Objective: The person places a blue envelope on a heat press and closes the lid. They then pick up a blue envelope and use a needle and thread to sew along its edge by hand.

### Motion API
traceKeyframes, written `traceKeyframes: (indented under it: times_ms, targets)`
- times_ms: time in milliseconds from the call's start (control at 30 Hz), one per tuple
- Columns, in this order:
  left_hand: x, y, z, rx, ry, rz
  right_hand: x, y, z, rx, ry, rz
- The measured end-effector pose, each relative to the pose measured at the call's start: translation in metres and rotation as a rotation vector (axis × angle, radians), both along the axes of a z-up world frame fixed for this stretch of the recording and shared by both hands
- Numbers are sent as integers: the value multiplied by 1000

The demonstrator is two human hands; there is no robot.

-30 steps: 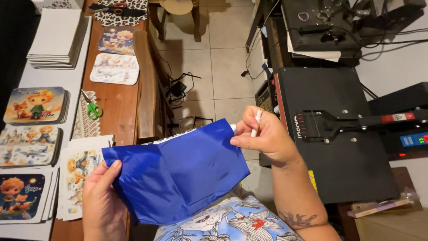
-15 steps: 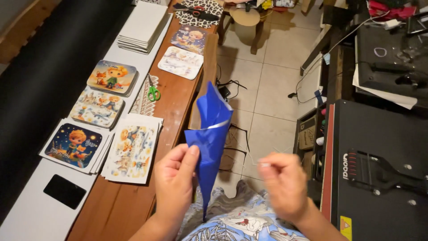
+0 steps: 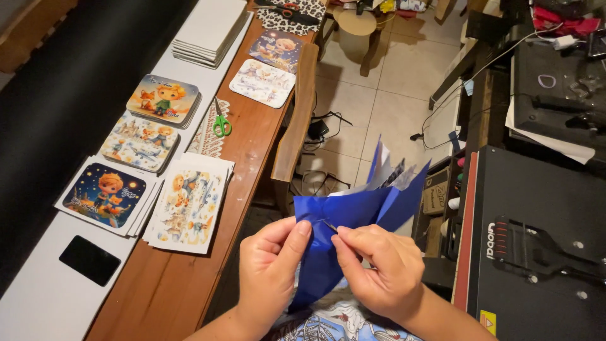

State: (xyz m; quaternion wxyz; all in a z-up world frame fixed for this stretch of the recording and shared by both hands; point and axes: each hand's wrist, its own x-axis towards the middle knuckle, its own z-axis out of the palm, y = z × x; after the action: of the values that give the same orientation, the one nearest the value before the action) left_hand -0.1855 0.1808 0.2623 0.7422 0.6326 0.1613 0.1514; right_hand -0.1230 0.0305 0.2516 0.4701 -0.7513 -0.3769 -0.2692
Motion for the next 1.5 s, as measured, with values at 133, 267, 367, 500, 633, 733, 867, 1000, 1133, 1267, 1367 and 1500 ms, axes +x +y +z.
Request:
traceKeyframes:
  times_ms: [133,267,367,500,633,733,867,1000,1133,1267,1367,1500]
  targets:
    - [-1,-2,-10,79,-89,15,-10,-20,-23,-139,396,-254]
    - [-5,6,-2,577,-213,-79,8,-16,-7,-4,290,-86]
    - [-4,10,0,815,-551,-125,12,-19,-6,26,241,97]
    - [-5,17,3,949,-722,-270,11,-34,-30,49,203,181]
    - [-2,20,13,1055,-924,-315,10,-35,-13,-13,-45,293]
    - [-2,15,19,1069,-946,-239,9,-31,-13,61,-189,300]
    - [-6,10,15,1050,-877,-165,5,-42,-12,-22,-105,298]
    - [-8,14,14,1036,-839,-207,6,-39,1,-238,-5,233]
    - [-10,26,-4,1028,-1007,-351,4,-38,11,-225,-33,253]
    - [-13,27,-8,1054,-1030,-296,2,-45,12,-371,51,232]
    - [-14,29,-10,1063,-1057,-310,2,-44,15,-297,133,311]
    - [-21,33,-25,978,-1006,-313,0,-45,13,-201,-27,362]
